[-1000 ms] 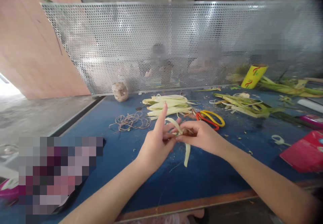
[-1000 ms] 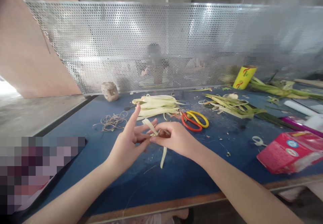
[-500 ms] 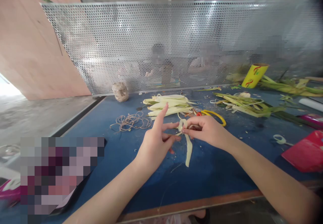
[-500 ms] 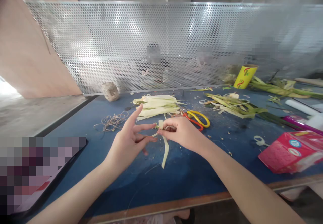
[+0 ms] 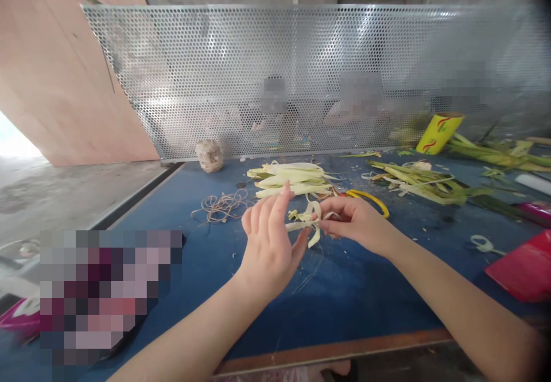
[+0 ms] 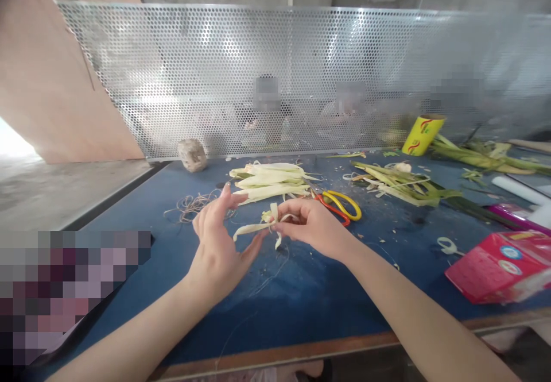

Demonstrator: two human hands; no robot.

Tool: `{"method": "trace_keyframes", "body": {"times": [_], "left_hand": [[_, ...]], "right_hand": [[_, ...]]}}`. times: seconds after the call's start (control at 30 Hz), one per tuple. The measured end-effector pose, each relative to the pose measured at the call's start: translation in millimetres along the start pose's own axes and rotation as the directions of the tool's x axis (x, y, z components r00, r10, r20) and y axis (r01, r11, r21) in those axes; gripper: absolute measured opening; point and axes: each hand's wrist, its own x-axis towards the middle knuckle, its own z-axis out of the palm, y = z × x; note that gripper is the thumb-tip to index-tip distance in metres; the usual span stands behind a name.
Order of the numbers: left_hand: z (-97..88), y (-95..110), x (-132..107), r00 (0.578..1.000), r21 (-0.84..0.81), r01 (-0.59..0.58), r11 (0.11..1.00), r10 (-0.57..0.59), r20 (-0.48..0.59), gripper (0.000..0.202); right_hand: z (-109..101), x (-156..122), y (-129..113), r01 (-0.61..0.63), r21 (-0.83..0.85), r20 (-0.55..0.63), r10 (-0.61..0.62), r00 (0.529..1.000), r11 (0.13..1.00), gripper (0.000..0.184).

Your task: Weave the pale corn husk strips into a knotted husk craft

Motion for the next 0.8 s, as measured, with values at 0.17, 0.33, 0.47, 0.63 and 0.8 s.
{"method": "trace_keyframes", "body": {"times": [0.17,0.33,0.47,0.63,0.8], "left_hand": [[-3.3,3,-1,0.964,-0.176,0.05,0.983,-0.002,0.265,0.056],[2.9,4,-1,0.867,-0.324,0.377,0.868,-0.208,0.452,0.075],[5.3,3,1,0.791,-0.428,0.58,0.693,-0.353,0.499,0.079],[4.0,4,4,0.739,-0.437,0.658,0.613,-0.414,0.531,0.082],[4.5,6,4,0.688,-0.455,0.718,0.527,-0.437,0.579,0.092]], "right_hand": [[0,2,2,0.041,0.1,-0.033,-0.038,0.999,0.994,0.015],[5,1,0,0.053,0.11,-0.001,-0.053,0.999,0.992,0.013],[9,-2,-3,0.015,0.008,0.051,-0.015,0.999,1.0,0.013],[9,-4,0,0.046,-0.179,0.024,-0.042,0.999,0.983,0.014],[10,-3,0,0.053,-0.103,0.052,-0.048,0.998,0.993,0.012]]}}
